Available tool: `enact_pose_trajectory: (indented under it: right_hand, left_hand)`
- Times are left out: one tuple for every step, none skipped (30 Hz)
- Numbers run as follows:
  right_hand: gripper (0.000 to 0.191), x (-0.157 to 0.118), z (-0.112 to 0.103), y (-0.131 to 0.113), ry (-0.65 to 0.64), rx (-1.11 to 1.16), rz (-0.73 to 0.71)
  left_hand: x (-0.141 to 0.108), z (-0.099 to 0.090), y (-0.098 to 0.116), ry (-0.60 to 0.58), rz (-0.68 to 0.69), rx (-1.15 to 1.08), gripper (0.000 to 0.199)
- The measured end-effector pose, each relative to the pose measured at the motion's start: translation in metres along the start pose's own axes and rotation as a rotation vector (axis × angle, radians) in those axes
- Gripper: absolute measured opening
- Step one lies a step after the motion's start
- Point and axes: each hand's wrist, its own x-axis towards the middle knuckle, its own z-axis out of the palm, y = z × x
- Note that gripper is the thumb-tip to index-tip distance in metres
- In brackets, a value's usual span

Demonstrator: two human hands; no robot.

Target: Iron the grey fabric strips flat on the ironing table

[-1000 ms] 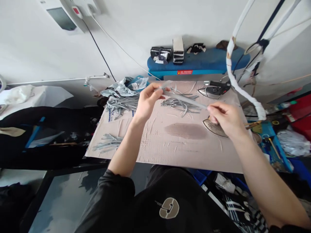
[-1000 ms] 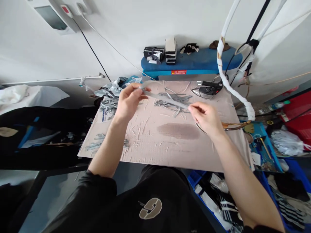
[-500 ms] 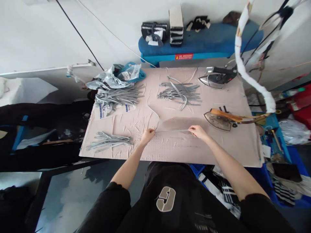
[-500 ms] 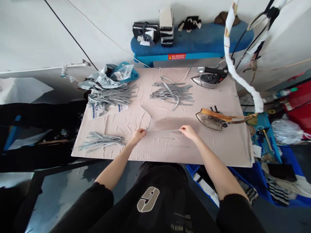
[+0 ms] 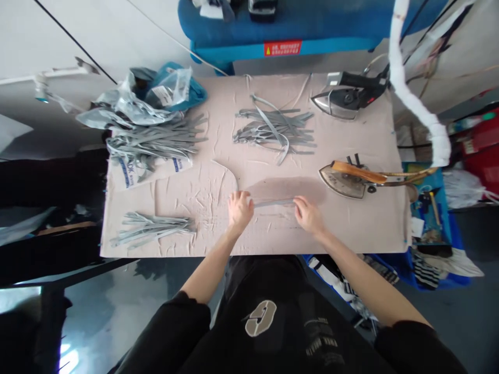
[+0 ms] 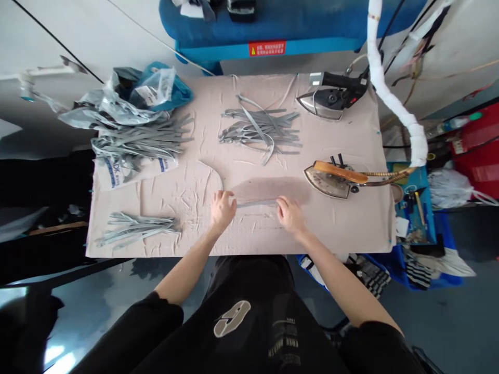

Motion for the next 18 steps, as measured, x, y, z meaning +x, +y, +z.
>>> enact_pose_trajectory:
  right_hand:
    - [0.043,-0.008,0.006,-0.001,-0.012,-0.009,-0.056]
    - [0.045,-0.014,0.011,-0.001,-0.022,-0.021,-0.097]
    - [0.048,-0.019,0.017,0.000,-0.030,-0.036,-0.123]
    - [0.050,-0.023,0.023,0.001,-0.035,-0.054,-0.136]
    - [0.053,-0.025,0.029,0.004,-0.038,-0.074,-0.141]
    - [0.054,-0.026,0.033,0.008,-0.040,-0.095,-0.142]
    - [0.056,-0.027,0.037,0.011,-0.041,-0.115,-0.141]
    - [0.056,-0.026,0.039,0.015,-0.040,-0.136,-0.142]
    - [0.057,-0.026,0.041,0.018,-0.036,-0.156,-0.144]
    - [0.057,-0.026,0.041,0.019,-0.030,-0.174,-0.150]
    - [0.058,-0.027,0.039,0.018,-0.018,-0.190,-0.159]
    - [0.059,-0.028,0.037,0.016,-0.001,-0.202,-0.175]
    - [0.062,-0.029,0.034,0.012,0.022,-0.209,-0.194]
    - [0.066,-0.031,0.030,0.008,0.053,-0.210,-0.217]
    - [0.071,-0.033,0.027,0.006,0.084,-0.204,-0.248]
    - [0.077,-0.033,0.026,0.005,0.117,-0.190,-0.288]
    - [0.083,-0.033,0.025,0.006,0.134,-0.172,-0.339]
    - [0.087,-0.031,0.026,0.010,0.159,-0.149,-0.377]
  left_hand:
    - [0.003,0.011,0.015,-0.011,0.067,-0.022,0.031]
    - [0.006,0.023,0.030,-0.024,0.142,-0.049,0.032]
    - [0.009,0.036,0.044,-0.029,0.224,-0.086,0.034]
    - [0.012,0.048,0.055,-0.035,0.288,-0.120,0.036]
    - [0.014,0.059,0.065,-0.038,0.335,-0.149,0.038]
    - [0.017,0.069,0.071,-0.040,0.364,-0.175,0.039]
    - [0.019,0.076,0.076,-0.041,0.376,-0.195,0.040]
    - [0.021,0.082,0.079,-0.046,0.383,-0.216,0.042]
    - [0.022,0.084,0.081,-0.052,0.392,-0.238,0.043]
    - [0.022,0.085,0.083,-0.059,0.399,-0.255,0.044]
    - [0.021,0.082,0.084,-0.064,0.404,-0.262,0.044]
    - [0.019,0.078,0.085,-0.068,0.409,-0.261,0.044]
    - [0.016,0.073,0.087,-0.056,0.408,-0.245,0.043]
    - [0.013,0.067,0.089,-0.045,0.414,-0.223,0.043]
    - [0.010,0.063,0.092,-0.031,0.423,-0.197,0.042]
    - [0.009,0.060,0.093,-0.014,0.430,-0.168,0.040]
    - [0.009,0.060,0.094,0.005,0.450,-0.135,0.041]
    - [0.011,0.061,0.094,0.032,0.448,-0.099,0.043]
